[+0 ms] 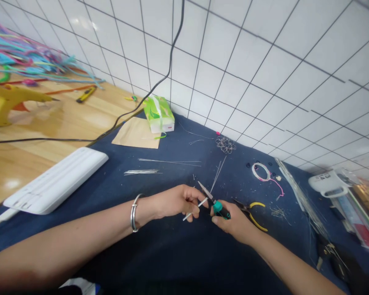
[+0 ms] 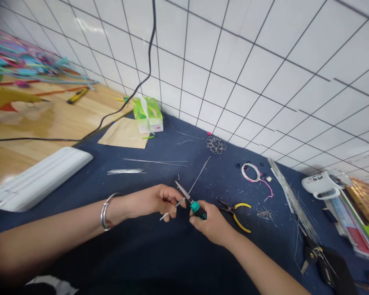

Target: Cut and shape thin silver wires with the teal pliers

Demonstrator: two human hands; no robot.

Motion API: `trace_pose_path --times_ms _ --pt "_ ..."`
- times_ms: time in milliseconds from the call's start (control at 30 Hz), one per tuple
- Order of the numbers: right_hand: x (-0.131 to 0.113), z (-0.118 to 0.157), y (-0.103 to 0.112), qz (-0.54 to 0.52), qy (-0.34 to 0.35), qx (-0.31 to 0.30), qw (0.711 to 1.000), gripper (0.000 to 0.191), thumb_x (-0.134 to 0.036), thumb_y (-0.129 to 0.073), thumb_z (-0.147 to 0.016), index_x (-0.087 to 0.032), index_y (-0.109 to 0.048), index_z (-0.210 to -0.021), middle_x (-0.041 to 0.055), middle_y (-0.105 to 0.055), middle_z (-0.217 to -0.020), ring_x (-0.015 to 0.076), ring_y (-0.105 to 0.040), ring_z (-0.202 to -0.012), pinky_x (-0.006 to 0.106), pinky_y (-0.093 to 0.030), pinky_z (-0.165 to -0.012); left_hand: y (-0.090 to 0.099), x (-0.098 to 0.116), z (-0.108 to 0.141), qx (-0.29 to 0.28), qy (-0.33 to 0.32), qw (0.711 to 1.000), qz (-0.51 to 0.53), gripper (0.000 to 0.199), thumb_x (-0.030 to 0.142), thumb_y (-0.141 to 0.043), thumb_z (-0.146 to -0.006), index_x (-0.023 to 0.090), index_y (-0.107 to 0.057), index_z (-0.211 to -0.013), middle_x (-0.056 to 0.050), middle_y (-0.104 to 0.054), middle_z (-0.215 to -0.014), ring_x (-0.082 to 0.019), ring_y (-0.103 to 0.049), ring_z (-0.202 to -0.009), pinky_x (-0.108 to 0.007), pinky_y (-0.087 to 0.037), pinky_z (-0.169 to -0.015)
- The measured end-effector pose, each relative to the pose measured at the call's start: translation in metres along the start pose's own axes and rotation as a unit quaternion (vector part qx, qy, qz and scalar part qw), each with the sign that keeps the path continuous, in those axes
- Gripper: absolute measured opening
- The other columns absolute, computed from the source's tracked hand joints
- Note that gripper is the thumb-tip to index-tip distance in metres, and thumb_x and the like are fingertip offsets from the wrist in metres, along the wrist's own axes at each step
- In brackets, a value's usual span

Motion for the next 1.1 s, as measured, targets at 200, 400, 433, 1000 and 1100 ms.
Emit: trace_pose_path --times_ms 200,400,433,1000,1100 --pt "0.002 0.003 0.006 0.007 -0.001 0.049 0.999 0.006 -0.021 -0.051 -0.076 -0.018 -0.052 -0.080 -0.0021 -0.054 -0.072 0.0122 -0.048 -0.068 0.024 -0.038 -0.065 0.002 -0.004 -0.001 0.001 -0.003 1.000 0.000 0.026 0.017 -0.061 -0.073 0.018 -0.062 -0.099 0.000 -0.063 -0.072 -0.010 -0.058 -0.057 -0.024 -0.045 -0.057" --pt "-0.005 0.013 0.009 0.077 0.009 0.025 0.997 0.006 -0.020 -0.050 -0.075 -0.020 -0.049 -0.081 -0.0030 -0.052 -0.072 0.0116 -0.047 -0.066 0.022 -0.035 -0.062 0.021 -0.002 -0.005 0.061 -0.018 0.997 0.052 0.018 0.020 -0.063 -0.074 0.016 -0.059 -0.092 -0.003 -0.065 -0.076 -0.012 -0.062 -0.062 -0.020 -0.040 -0.052" --pt "-0.008 0.014 0.006 0.103 0.017 0.008 0.994 0.007 -0.020 -0.051 -0.074 -0.020 -0.049 -0.081 -0.0030 -0.052 -0.072 0.0117 -0.047 -0.067 0.022 -0.034 -0.062 0.022 -0.001 -0.005 0.067 -0.021 0.995 0.065 0.017 0.021 -0.063 -0.074 0.016 -0.058 -0.090 -0.003 -0.065 -0.076 -0.011 -0.062 -0.062 -0.020 -0.041 -0.053" --pt "-0.020 0.013 -0.013 0.163 0.038 -0.106 0.980 0.008 -0.020 -0.052 -0.071 -0.021 -0.046 -0.075 -0.0030 -0.052 -0.071 0.0104 -0.046 -0.065 0.019 -0.032 -0.058 0.016 -0.005 -0.004 0.056 -0.023 0.989 0.133 0.020 0.024 -0.068 -0.072 0.014 -0.058 -0.086 -0.008 -0.068 -0.084 -0.018 -0.067 -0.074 -0.023 -0.047 -0.061" --pt "-0.016 0.012 -0.014 0.156 0.032 -0.120 0.980 0.009 -0.022 -0.054 -0.070 -0.021 -0.047 -0.076 -0.0039 -0.052 -0.069 0.0096 -0.045 -0.063 0.019 -0.031 -0.057 0.015 -0.004 -0.004 0.053 -0.026 0.989 0.136 0.020 0.023 -0.068 -0.072 0.013 -0.058 -0.086 -0.008 -0.068 -0.084 -0.019 -0.067 -0.075 -0.024 -0.048 -0.062"
Point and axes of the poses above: each hand's wrist, its own z-axis away from the middle knuckle, its own y-axis out of the back of the hand, x = y × z, the point moved 6 cm from there along -z, towards the middle knuckle
